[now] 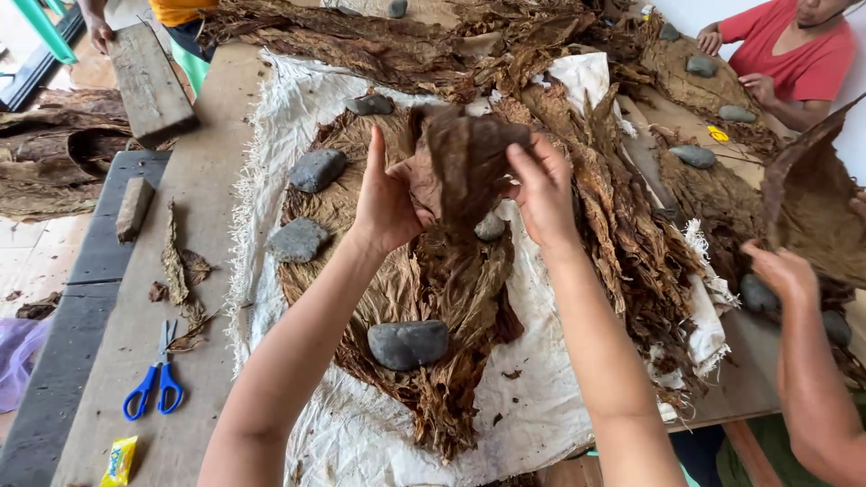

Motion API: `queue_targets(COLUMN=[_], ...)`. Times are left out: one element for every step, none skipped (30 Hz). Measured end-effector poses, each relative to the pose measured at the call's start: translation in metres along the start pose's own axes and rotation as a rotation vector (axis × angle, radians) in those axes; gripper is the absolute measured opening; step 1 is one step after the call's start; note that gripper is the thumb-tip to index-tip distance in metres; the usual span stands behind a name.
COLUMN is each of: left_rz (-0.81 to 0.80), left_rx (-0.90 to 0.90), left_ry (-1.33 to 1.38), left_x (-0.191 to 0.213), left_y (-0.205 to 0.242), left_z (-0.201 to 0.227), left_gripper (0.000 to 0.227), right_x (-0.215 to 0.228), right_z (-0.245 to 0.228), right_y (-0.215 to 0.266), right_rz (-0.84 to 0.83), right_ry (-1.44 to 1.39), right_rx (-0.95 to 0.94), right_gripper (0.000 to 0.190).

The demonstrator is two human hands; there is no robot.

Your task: The person uses smooth stones to press and flatten a large, fibrous material laid out on a white cloth. They repeatedly lift the stones, adjust the material, and reposition the stones to weigh down different sections.

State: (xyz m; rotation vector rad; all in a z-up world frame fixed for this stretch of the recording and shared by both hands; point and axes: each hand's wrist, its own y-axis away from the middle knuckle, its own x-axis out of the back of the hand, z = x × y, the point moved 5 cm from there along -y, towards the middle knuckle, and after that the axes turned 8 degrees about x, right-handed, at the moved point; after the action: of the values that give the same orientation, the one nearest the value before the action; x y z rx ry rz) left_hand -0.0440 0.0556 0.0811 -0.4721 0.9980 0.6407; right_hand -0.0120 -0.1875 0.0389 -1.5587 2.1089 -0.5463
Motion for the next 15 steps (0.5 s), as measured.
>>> queue_targets(left_rz=[0.015, 0.026, 0.025, 0.108, 0.191, 0.189, 0.178, 0.164, 0.159, 0.192, 0.225, 0.225, 0.222, 0.224, 0.231], left_rx=[-0.016, -0.029, -0.030, -0.187, -0.346, -0.342, -0.483, -0.627, -0.626, -0.634, -0.642, -0.630, -0.579, -0.532, -0.525], left_ry=[-0.105, -0.211, -0.214, -0.395, -0.574, -0.577, -0.725, -0.873, -0.878, -0.861, -0.844, -0.844, -0.696, -0.545, -0.543], left_x=[0.037, 0.073, 0.074, 0.075, 0.075, 0.074, 0.067, 0.059, 0.067, 0.078, 0.089, 0.088, 0.092, 0.096, 0.091], left_y=[-0.017, -0.035, -0.036, -0.037, -0.038, -0.034, -0.026, -0.019, -0.023, -0.025, -0.028, -0.032, -0.037, -0.040, -0.042], left_z=[0.001, 0.003, -0.001, 0.004, 0.009, 0.011, 0.017, 0.024, 0.033, 0.041, 0.048, 0.046, 0.044, 0.041, 0.034], left_gripper=[0.074, 0.062, 0.062, 0.042, 0.023, 0.023, 0.019, 0.018, 0.018, 0.018, 0.018, 0.018, 0.021, 0.029, 0.029], right_x=[0.011, 0.023, 0.020, 0.020, 0.020, 0.006, -0.007, -0.022, -0.018, -0.009, 0.001, 0.005, -0.002, -0.015, -0.015], right_z=[0.019, 0.036, 0.036, 0.034, 0.032, 0.005, -0.023, -0.052, -0.047, -0.049, -0.049, -0.048, -0.034, -0.026, 0.000], right_y=[-0.004, -0.009, -0.005, -0.002, 0.000, 0.008, 0.015, 0.020, 0.018, 0.019, 0.020, 0.018, 0.015, 0.016, 0.032], right_rz=[0.062, 0.126, 0.126, 0.154, 0.182, 0.187, 0.136, 0.083, 0.089, 0.196, 0.303, 0.310, 0.127, -0.063, -0.059], right_ry=[-0.158, -0.315, -0.316, -0.268, -0.219, -0.220, 0.106, 0.431, 0.428, 0.379, 0.329, 0.333, -0.150, -0.632, -0.631], right_rx=[-0.054, -0.105, -0.103, -0.081, -0.058, -0.057, -0.055, -0.051, -0.049, 0.067, 0.184, 0.175, -0.023, -0.224, -0.232], right_gripper=[0.016, 0.019, 0.019, 0.033, 0.049, 0.049, 0.061, 0.074, 0.074, 0.048, 0.027, 0.027, 0.070, 0.117, 0.117])
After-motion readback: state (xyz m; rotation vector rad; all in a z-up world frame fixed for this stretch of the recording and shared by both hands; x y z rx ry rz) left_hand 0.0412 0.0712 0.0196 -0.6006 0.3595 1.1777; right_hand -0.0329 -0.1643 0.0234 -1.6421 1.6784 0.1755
